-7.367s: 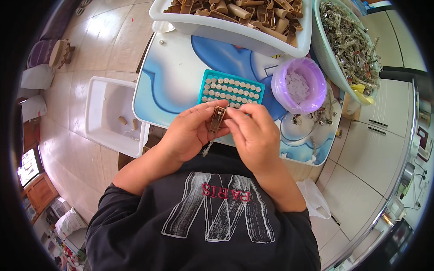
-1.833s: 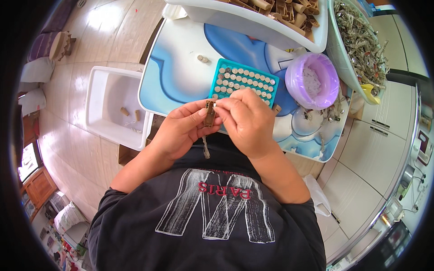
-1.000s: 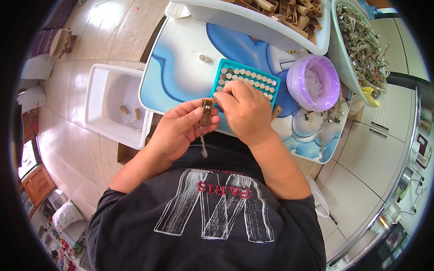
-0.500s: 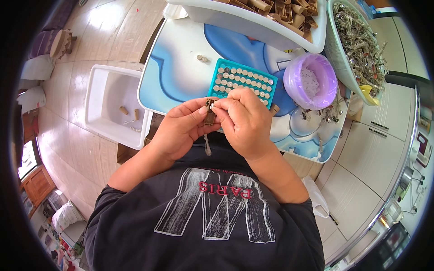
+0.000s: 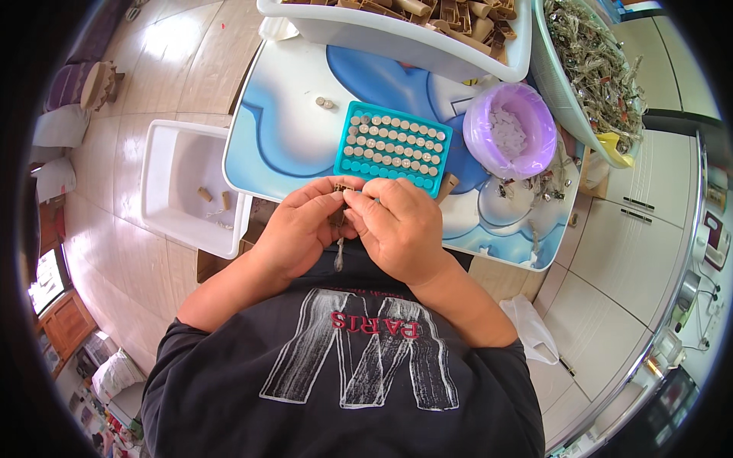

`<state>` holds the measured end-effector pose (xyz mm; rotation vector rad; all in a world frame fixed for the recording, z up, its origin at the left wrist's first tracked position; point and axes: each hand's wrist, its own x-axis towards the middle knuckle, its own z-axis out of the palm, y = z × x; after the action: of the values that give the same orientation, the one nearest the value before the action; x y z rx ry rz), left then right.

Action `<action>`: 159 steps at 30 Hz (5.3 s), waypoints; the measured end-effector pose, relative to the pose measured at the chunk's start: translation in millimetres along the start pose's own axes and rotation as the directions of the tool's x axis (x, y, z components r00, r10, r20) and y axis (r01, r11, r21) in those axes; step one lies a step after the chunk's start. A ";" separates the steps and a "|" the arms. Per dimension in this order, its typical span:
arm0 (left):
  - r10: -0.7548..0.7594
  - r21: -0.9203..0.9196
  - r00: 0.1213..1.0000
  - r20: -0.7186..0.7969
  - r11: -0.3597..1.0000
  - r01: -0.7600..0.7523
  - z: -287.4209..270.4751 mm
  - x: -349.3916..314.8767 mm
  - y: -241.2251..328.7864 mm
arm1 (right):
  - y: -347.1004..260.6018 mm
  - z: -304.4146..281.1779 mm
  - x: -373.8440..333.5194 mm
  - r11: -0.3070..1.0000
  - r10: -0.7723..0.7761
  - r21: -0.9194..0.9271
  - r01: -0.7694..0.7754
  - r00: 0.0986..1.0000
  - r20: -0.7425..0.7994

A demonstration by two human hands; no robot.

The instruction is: Manually assembling small metal or plastic components by stringing them onto a cord.

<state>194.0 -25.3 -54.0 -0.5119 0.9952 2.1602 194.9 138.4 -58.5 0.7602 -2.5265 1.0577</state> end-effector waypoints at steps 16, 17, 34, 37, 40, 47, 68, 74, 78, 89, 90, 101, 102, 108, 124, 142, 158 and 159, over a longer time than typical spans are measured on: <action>-0.135 -0.059 0.990 -0.037 0.989 0.133 8.9 -4.0 8.5 | 24.0 -16.3 6.0 0.962 0.268 0.088 -0.257 0.953 -0.140; -0.135 -0.059 0.990 -0.039 0.989 0.132 8.0 -4.4 8.6 | 26.8 -15.7 9.6 0.970 0.244 0.055 -0.239 0.958 -0.150; -0.090 -0.078 0.993 -0.075 0.993 0.084 -0.8 -5.5 16.2 | 39.3 51.0 102.3 0.911 0.155 -0.399 -0.105 0.983 0.095; -0.077 -0.074 0.994 -0.074 0.995 0.071 -0.9 -7.2 20.7 | 40.6 56.7 104.9 0.884 0.153 -0.462 -0.068 0.977 0.150; -0.070 -0.050 0.995 -0.074 0.997 0.067 -3.4 -5.5 22.1 | 42.2 54.7 102.8 0.901 0.127 -0.430 -0.052 0.981 0.148; -0.060 -0.079 0.997 -0.046 0.995 0.057 0.8 -2.4 20.5 | 16.6 10.5 57.3 0.987 0.136 0.098 -0.131 0.990 -0.044; 0.003 0.014 1.000 0.003 1.000 -0.003 23.4 10.3 -5.0 | 4.7 -12.4 10.3 0.993 0.116 0.034 -0.114 0.992 -0.055; -0.025 0.031 1.000 0.017 0.999 0.024 20.9 9.2 -7.8 | 5.7 -11.0 6.8 0.994 0.104 0.024 -0.104 0.995 -0.008; 0.001 0.074 1.000 -0.011 0.997 0.000 26.5 5.0 -8.5 | 2.7 -10.7 2.8 0.995 0.058 -0.080 -0.057 0.998 0.012; 0.015 -0.070 1.000 0.000 0.997 -0.015 26.0 7.4 -5.2 | -0.7 -20.8 -10.0 0.996 0.087 0.012 -0.086 0.991 -0.100; 0.017 -0.076 1.000 0.010 0.997 -0.017 23.5 6.9 -3.9 | 0.3 -22.4 -11.2 0.996 0.087 0.013 -0.086 0.991 -0.100; 0.045 -0.077 0.999 -0.017 0.996 -0.046 27.0 8.4 -0.7 | 38.0 -44.1 -50.4 0.912 0.272 -0.273 -0.306 0.950 -0.155; 0.045 -0.077 0.999 -0.017 0.996 -0.046 27.7 8.7 -0.6 | 38.7 -44.7 -50.9 0.912 0.272 -0.273 -0.306 0.950 -0.155; 0.012 0.023 1.000 -0.017 1.000 -0.012 35.3 8.5 -1.2 | 48.4 -42.1 -56.1 0.885 0.344 -0.313 -0.345 0.937 -0.061; -0.060 0.031 0.996 0.060 0.998 0.058 37.7 19.8 -6.2 | 13.2 -54.4 -23.9 0.963 0.246 -0.094 -0.252 0.967 -0.069; -0.030 -0.087 0.988 0.150 0.995 0.044 33.5 22.0 -12.5 | 0.8 -39.7 -12.6 0.991 0.125 0.034 -0.127 0.991 0.054; 0.087 0.149 0.967 0.240 0.981 -0.125 34.5 12.6 -13.7 | 3.9 -44.2 -14.0 0.946 0.240 0.218 -0.242 0.970 0.035; 0.087 0.150 0.967 0.241 0.981 -0.126 32.6 13.3 -17.3 | 8.8 -43.0 -17.6 0.939 0.278 0.205 -0.277 0.960 0.022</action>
<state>195.6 13.8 -50.1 -0.1237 1.0768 2.1486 207.1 181.0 -42.1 0.4532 -2.5981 1.4300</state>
